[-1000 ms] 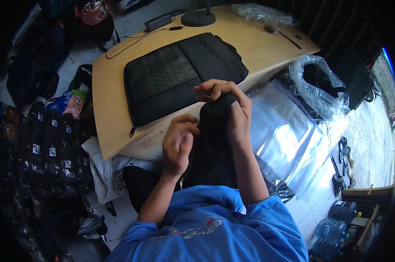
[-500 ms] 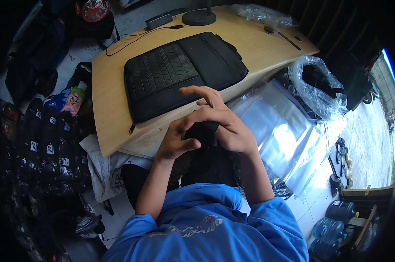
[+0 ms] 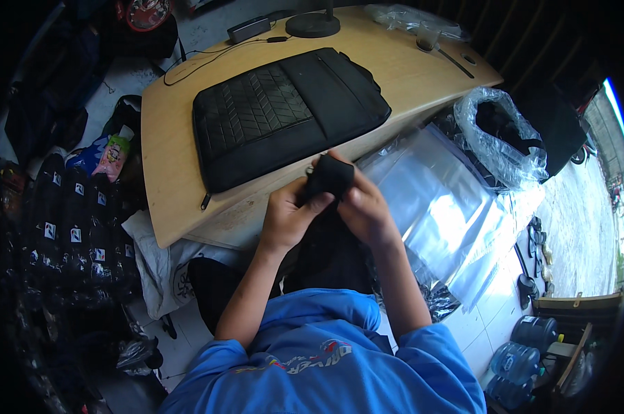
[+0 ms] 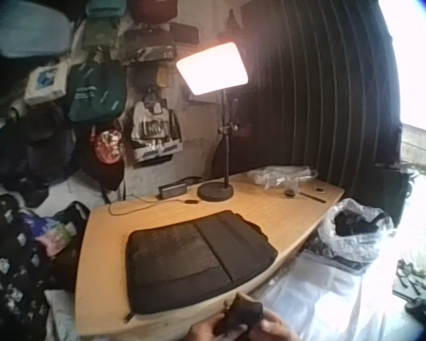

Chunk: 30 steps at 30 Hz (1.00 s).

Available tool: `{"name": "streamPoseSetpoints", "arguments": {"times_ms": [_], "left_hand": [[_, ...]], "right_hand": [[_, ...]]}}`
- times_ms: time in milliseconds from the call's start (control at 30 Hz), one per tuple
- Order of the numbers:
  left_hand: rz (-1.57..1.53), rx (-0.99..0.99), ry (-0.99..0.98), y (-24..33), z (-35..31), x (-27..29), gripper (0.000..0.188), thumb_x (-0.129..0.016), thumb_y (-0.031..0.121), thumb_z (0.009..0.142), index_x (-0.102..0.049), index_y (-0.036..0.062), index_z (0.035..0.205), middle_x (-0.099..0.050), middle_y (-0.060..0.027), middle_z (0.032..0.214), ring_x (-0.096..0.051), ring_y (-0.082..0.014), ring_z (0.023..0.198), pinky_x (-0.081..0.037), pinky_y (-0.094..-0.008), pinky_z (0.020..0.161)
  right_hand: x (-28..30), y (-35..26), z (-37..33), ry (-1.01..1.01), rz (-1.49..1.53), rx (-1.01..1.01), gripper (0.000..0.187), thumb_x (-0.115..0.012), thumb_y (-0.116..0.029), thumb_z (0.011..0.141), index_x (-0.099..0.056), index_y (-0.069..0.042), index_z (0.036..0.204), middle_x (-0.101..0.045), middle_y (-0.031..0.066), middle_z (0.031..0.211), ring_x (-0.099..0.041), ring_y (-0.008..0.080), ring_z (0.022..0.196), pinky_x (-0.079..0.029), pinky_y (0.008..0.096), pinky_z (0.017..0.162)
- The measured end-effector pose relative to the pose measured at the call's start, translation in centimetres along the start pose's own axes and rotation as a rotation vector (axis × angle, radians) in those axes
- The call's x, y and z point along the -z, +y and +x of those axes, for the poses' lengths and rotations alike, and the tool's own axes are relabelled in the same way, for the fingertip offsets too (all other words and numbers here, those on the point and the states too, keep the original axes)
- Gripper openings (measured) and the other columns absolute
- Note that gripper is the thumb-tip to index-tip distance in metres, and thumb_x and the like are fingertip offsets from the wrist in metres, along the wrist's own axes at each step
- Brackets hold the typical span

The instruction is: The person removes black upholstered car seat covers from plastic bags, handles a black strap, and places the items into a white sack.

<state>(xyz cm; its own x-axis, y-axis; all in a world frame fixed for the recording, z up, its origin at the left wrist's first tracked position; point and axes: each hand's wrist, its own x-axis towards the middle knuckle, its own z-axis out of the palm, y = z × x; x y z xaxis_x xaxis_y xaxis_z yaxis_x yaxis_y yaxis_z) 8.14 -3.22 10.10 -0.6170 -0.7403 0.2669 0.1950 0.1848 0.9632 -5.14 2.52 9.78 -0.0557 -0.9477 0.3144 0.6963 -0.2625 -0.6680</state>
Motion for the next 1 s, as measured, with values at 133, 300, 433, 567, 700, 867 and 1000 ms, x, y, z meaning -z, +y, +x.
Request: {"name": "streamPoseSetpoints", "arguments": {"times_ms": [133,300,433,567,700,867,1000], "left_hand": [[0.348,0.099,-0.004,-0.2,0.1,-1.4,0.03,-0.069,0.022,0.079,-0.061,-0.001,0.098,-0.065,-0.012,0.08,-0.063,-0.0189,0.076,-0.046,-0.0287,0.066],[0.678,-0.221,-0.022,0.3,-0.5,-0.8,0.033,-0.069,0.016,0.076,-0.06,0.0009,0.103,-0.064,-0.0181,0.091,-0.065,-0.0268,0.074,-0.05,-0.0321,0.06],[0.736,-0.113,0.159,2.6,-0.6,1.9,0.03,-0.071,0.016,0.074,-0.06,0.0034,0.099,-0.058,-0.0105,0.085,-0.059,-0.0228,0.074,-0.048,-0.034,0.067],[1.402,-0.217,0.088,3.6,1.7,6.3,0.029,-0.072,0.015,0.071,-0.06,0.005,0.096,-0.055,-0.0079,0.096,-0.053,-0.0271,0.089,-0.044,-0.0368,0.078],[1.197,-0.351,-0.051,2.4,2.5,8.8,0.015,-0.068,0.008,0.074,-0.062,0.0029,0.086,-0.058,-0.0083,0.083,-0.059,-0.0255,0.078,-0.048,-0.0351,0.069],[1.12,-0.502,-0.007,2.3,3.0,8.7,0.009,-0.064,0.003,0.076,-0.06,-0.0004,0.083,-0.059,-0.01,0.081,-0.06,-0.0269,0.072,-0.049,-0.034,0.062],[1.101,-0.687,0.168,3.7,3.9,7.9,0.008,-0.062,0.001,0.079,-0.059,-0.0013,0.085,-0.058,-0.0116,0.082,-0.06,-0.0278,0.071,-0.05,-0.0335,0.061]], "right_hand": [[-1.0,1.7,-2.5,0.33,-0.034,-0.107,0.055,-0.058,-0.023,0.087,-0.037,0.002,0.131,-0.048,0.016,0.127,-0.047,0.0237,0.116,-0.035,0.0358,0.101],[0.9,1.6,-2.5,0.567,0.238,-0.118,0.032,-0.053,-0.019,0.091,-0.048,0.0,0.116,-0.056,0.0142,0.115,-0.053,0.0261,0.109,-0.042,0.0399,0.096],[2.4,-0.4,-2.8,0.533,0.222,-0.256,0.031,-0.052,-0.021,0.091,-0.048,0.001,0.112,-0.061,0.0134,0.101,-0.063,0.0216,0.085,-0.054,0.0372,0.078],[2.1,-2.1,-1.6,0.483,-0.019,-0.402,0.035,-0.055,-0.025,0.09,-0.048,0.003,0.109,-0.062,0.0123,0.097,-0.063,0.0162,0.076,-0.056,0.0298,0.066],[1.1,-3.6,0.2,0.421,-0.232,-0.568,0.039,-0.06,-0.026,0.087,-0.049,0.007,0.105,-0.063,0.0129,0.092,-0.062,0.0145,0.072,-0.055,0.0247,0.061],[0.9,-3.8,3.2,0.338,-0.304,-0.59,0.038,-0.062,-0.024,0.086,-0.052,0.009,0.102,-0.062,0.0159,0.091,-0.063,0.0151,0.072,-0.054,0.024,0.061],[0.2,-2.5,6.9,0.256,-0.265,-0.591,0.032,-0.063,-0.023,0.085,-0.055,0.005,0.098,-0.064,0.0129,0.09,-0.063,0.0148,0.073,-0.053,0.0235,0.06]]}}
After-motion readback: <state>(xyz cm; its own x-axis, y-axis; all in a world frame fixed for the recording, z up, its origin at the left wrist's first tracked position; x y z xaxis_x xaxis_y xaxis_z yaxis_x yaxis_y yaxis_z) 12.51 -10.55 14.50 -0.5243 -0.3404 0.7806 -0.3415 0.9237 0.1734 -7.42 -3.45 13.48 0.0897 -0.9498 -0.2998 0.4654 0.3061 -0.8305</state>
